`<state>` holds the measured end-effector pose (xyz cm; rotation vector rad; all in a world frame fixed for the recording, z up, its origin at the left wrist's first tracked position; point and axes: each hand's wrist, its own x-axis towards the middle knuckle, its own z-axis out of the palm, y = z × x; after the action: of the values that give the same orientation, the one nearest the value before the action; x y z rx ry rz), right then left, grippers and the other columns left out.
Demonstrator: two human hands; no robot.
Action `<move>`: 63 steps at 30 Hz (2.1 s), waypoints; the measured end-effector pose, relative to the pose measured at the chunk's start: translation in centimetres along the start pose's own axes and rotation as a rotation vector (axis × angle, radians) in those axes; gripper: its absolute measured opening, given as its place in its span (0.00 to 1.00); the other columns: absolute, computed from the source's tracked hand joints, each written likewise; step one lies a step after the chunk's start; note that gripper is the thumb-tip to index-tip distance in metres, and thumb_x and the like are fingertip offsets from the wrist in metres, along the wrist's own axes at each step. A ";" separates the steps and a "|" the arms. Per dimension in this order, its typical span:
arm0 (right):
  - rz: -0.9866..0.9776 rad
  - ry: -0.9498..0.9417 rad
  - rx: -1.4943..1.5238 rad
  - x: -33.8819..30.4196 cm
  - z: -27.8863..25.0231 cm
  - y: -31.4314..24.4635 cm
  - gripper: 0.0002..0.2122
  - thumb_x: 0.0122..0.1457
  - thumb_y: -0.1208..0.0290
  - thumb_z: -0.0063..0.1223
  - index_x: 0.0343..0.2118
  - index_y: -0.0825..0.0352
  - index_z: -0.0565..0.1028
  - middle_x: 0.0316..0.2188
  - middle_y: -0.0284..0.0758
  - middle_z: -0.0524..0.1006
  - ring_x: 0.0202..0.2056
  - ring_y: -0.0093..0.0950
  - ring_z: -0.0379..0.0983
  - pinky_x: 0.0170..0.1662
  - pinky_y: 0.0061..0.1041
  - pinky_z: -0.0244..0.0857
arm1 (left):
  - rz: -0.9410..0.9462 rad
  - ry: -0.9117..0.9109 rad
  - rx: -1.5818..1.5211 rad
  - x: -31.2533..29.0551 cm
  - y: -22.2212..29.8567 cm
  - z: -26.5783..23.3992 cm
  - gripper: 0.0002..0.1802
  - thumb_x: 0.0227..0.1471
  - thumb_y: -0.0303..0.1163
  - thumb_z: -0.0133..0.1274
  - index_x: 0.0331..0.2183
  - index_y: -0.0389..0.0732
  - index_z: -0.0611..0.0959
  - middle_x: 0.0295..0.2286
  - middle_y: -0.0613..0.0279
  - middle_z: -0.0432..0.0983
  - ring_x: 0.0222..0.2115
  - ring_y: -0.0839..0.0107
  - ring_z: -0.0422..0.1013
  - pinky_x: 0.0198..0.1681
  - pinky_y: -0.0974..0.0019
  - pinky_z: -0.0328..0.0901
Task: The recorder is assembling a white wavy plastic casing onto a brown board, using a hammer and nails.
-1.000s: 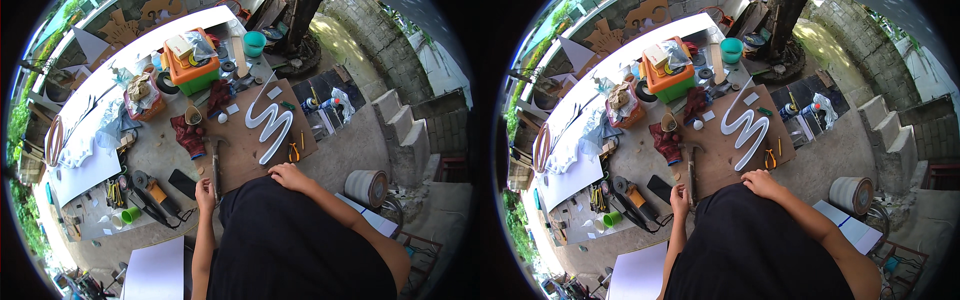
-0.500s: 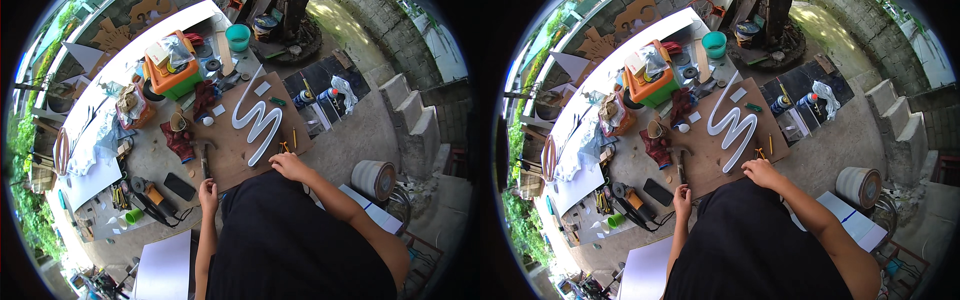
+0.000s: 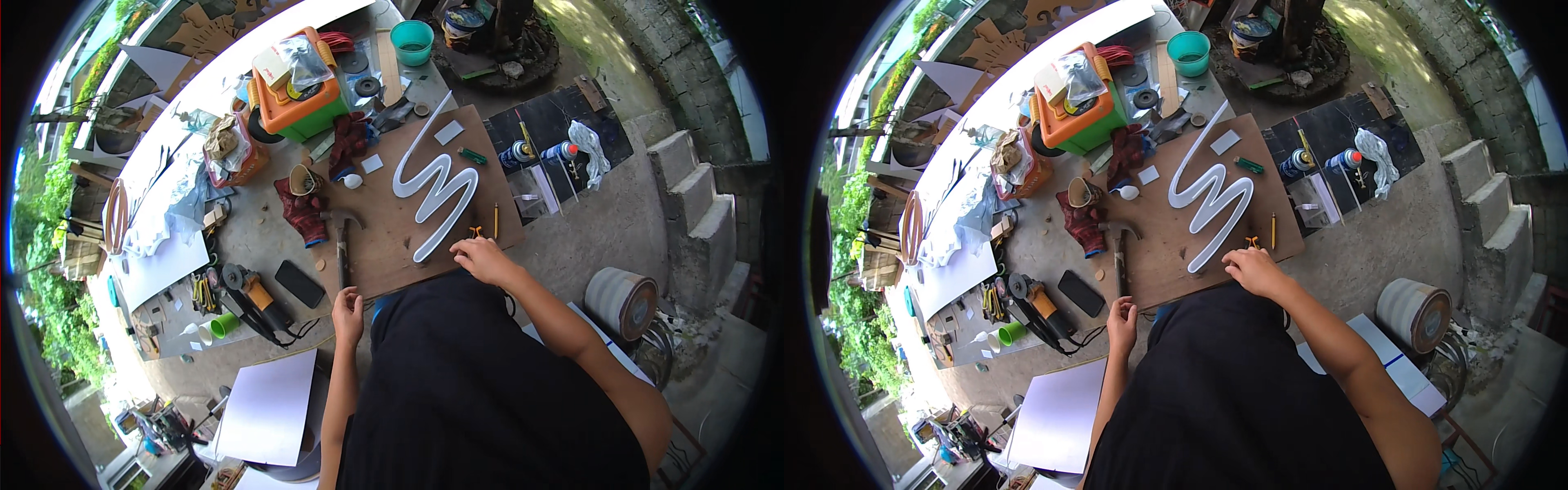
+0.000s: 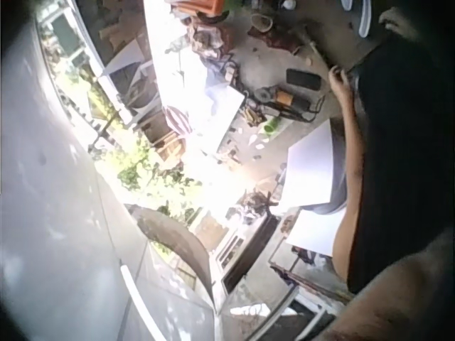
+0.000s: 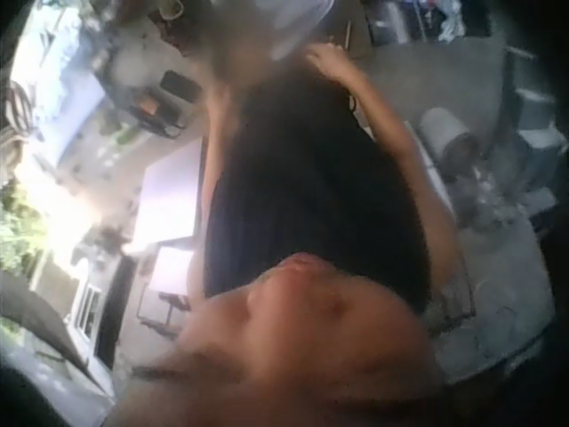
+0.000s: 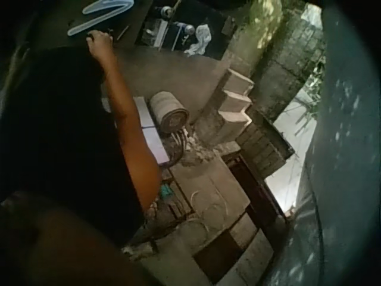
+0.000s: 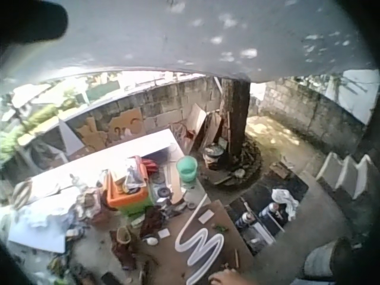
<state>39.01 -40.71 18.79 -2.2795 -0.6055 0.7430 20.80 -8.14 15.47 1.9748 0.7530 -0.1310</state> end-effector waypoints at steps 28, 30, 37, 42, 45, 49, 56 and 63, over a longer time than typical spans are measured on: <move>0.017 -0.092 0.006 1.5 -1.2 -1.7 0.11 0.62 0.67 0.55 0.43 0.65 0.80 0.39 0.40 0.82 0.44 0.42 0.78 0.50 0.40 0.68 | -0.157 0.038 -0.038 -1.8 -2.2 0.6 0.14 0.57 0.28 0.59 0.46 0.38 0.81 0.31 0.60 0.79 0.31 0.71 0.76 0.38 0.66 0.71; 0.004 -0.085 0.005 1.6 -1.1 -1.7 0.11 0.62 0.67 0.55 0.43 0.65 0.80 0.39 0.40 0.82 0.44 0.42 0.78 0.50 0.40 0.68 | -0.150 0.040 -0.013 -1.8 -1.9 0.4 0.14 0.57 0.28 0.59 0.45 0.38 0.81 0.31 0.60 0.80 0.31 0.71 0.76 0.38 0.66 0.71; -0.071 -0.021 -0.015 1.8 -0.7 -1.4 0.11 0.61 0.70 0.57 0.43 0.67 0.80 0.31 0.41 0.81 0.31 0.36 0.78 0.38 0.33 0.71 | -0.135 0.037 0.008 -1.6 -2.8 0.1 0.15 0.58 0.31 0.58 0.47 0.39 0.80 0.31 0.61 0.80 0.29 0.75 0.72 0.36 0.68 0.68; -0.060 -0.021 0.011 1.9 -0.7 -1.5 0.11 0.61 0.70 0.57 0.44 0.67 0.80 0.30 0.41 0.81 0.31 0.35 0.78 0.39 0.33 0.71 | -0.137 0.024 0.012 -1.3 -3.3 0.1 0.14 0.58 0.30 0.58 0.47 0.39 0.80 0.31 0.62 0.79 0.30 0.75 0.71 0.37 0.68 0.68; -0.041 -0.036 0.004 1.8 -0.7 -1.5 0.11 0.61 0.70 0.57 0.44 0.67 0.80 0.30 0.41 0.81 0.32 0.36 0.78 0.39 0.33 0.71 | -0.139 0.018 0.020 -1.4 -3.4 0.1 0.14 0.58 0.30 0.58 0.47 0.39 0.80 0.31 0.63 0.79 0.30 0.76 0.71 0.36 0.68 0.68; -0.037 -0.035 0.007 1.7 -0.5 -1.4 0.11 0.61 0.70 0.56 0.43 0.67 0.80 0.32 0.41 0.82 0.32 0.36 0.78 0.39 0.34 0.71 | -0.154 0.024 -0.006 -1.4 -3.2 0.2 0.14 0.56 0.30 0.59 0.45 0.39 0.81 0.30 0.59 0.80 0.29 0.68 0.76 0.36 0.64 0.70; 0.005 -0.068 -0.001 1.8 -0.9 -1.6 0.10 0.62 0.67 0.55 0.42 0.66 0.80 0.38 0.41 0.83 0.43 0.42 0.78 0.49 0.40 0.69 | -0.141 0.010 -0.006 -1.2 -3.2 0.2 0.14 0.57 0.31 0.59 0.45 0.39 0.82 0.31 0.59 0.80 0.30 0.69 0.76 0.37 0.65 0.71; 0.005 -0.068 -0.003 1.7 -0.7 -0.9 0.11 0.62 0.66 0.55 0.44 0.64 0.79 0.40 0.40 0.82 0.44 0.42 0.78 0.50 0.41 0.67 | -0.168 -0.019 0.003 -1.1 -2.8 0.3 0.14 0.59 0.29 0.57 0.46 0.38 0.80 0.32 0.62 0.79 0.30 0.76 0.72 0.36 0.69 0.68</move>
<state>40.53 -39.39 19.29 -2.2673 -0.6328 0.8249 18.39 -7.95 13.64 1.9086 0.9070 -0.2506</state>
